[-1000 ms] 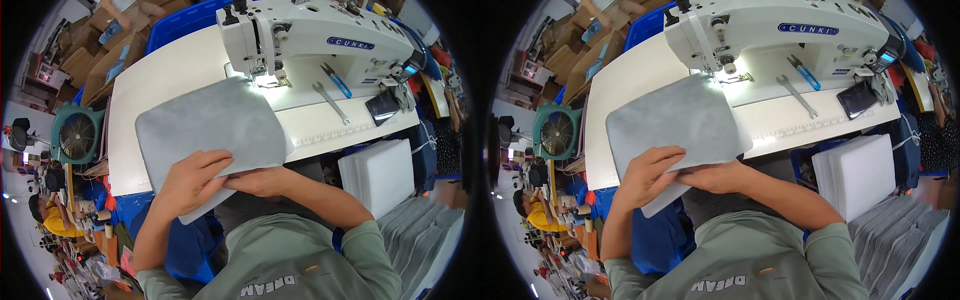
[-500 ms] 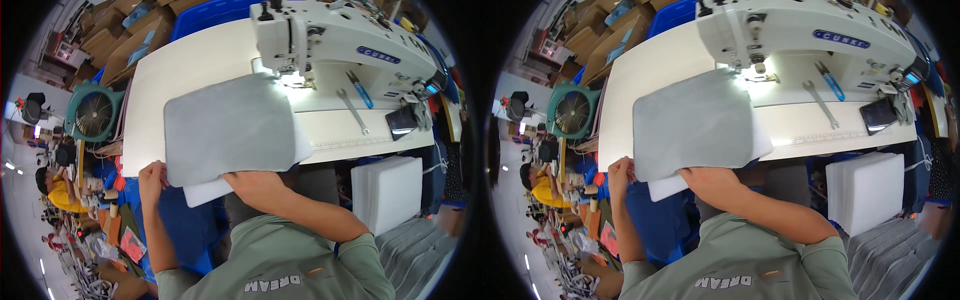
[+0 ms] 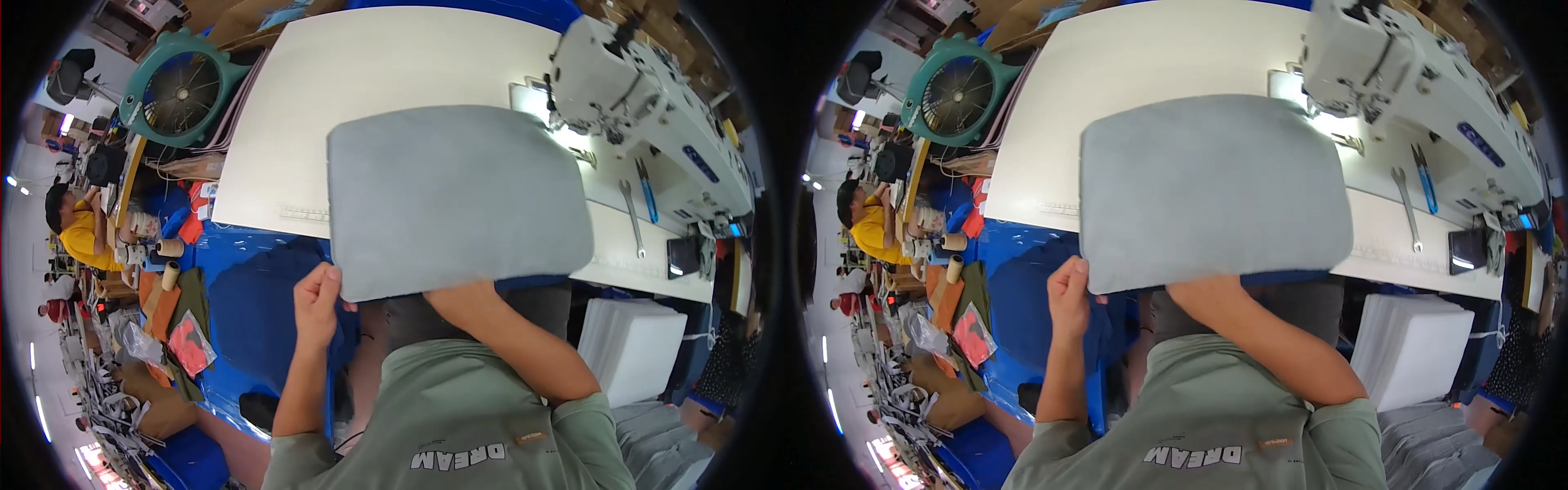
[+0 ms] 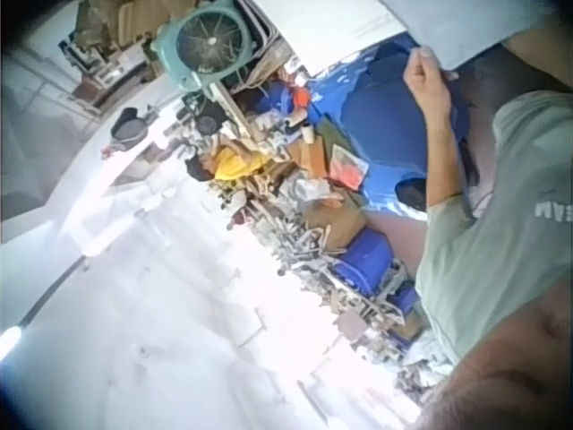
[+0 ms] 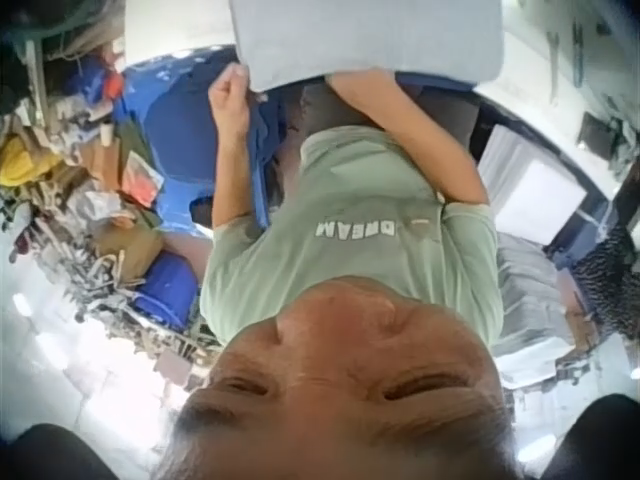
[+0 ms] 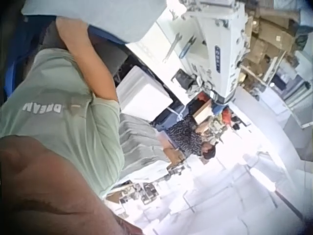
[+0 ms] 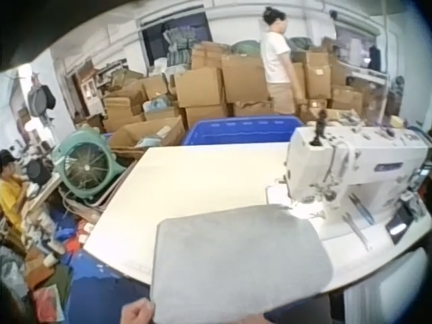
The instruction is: Sewing fabric and padding together to assemble protective laptop or tablet sleeves using an industrial sewing machine.
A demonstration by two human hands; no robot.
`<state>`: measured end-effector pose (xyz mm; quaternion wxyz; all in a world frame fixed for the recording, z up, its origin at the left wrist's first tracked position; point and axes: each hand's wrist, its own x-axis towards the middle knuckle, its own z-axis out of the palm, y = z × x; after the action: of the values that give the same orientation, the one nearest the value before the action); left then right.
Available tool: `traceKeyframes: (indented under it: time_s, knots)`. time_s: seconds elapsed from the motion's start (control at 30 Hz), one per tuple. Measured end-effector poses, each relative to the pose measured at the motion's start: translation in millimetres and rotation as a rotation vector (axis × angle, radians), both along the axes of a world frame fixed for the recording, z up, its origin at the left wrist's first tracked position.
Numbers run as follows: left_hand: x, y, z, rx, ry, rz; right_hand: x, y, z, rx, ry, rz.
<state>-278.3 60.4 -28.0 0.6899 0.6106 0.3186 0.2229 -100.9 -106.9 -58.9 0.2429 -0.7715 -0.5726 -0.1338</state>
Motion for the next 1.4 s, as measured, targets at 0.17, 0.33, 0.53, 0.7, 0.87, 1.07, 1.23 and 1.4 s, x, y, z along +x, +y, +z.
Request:
traceKeyframes:
  time_s: [0.17,0.33,0.53,0.7,0.87,1.07,1.23,1.4]
  knots:
    - [-11,9,-24,-0.102,-0.039,-0.045,-6,21,-6,-0.028,0.03,0.078]
    - [-18,11,-13,-0.185,0.069,-0.091,1,40,2,-0.129,0.182,0.204]
    - [3,16,13,-0.213,0.13,-0.26,9,22,57,-0.141,0.528,0.274]
    - [29,53,40,0.07,0.347,-0.249,39,-77,49,0.244,0.424,-0.395]
    - [86,24,66,1.184,0.233,-0.037,37,-125,39,0.026,0.934,-0.641]
    - [170,-88,49,1.209,0.049,-0.789,49,-122,25,0.347,1.761,-0.501]
    - [187,-103,42,1.266,0.089,-0.813,50,-141,6,0.544,1.963,-0.363]
    - [187,-108,34,1.346,0.028,-0.797,52,-145,4,0.562,1.963,-0.304]
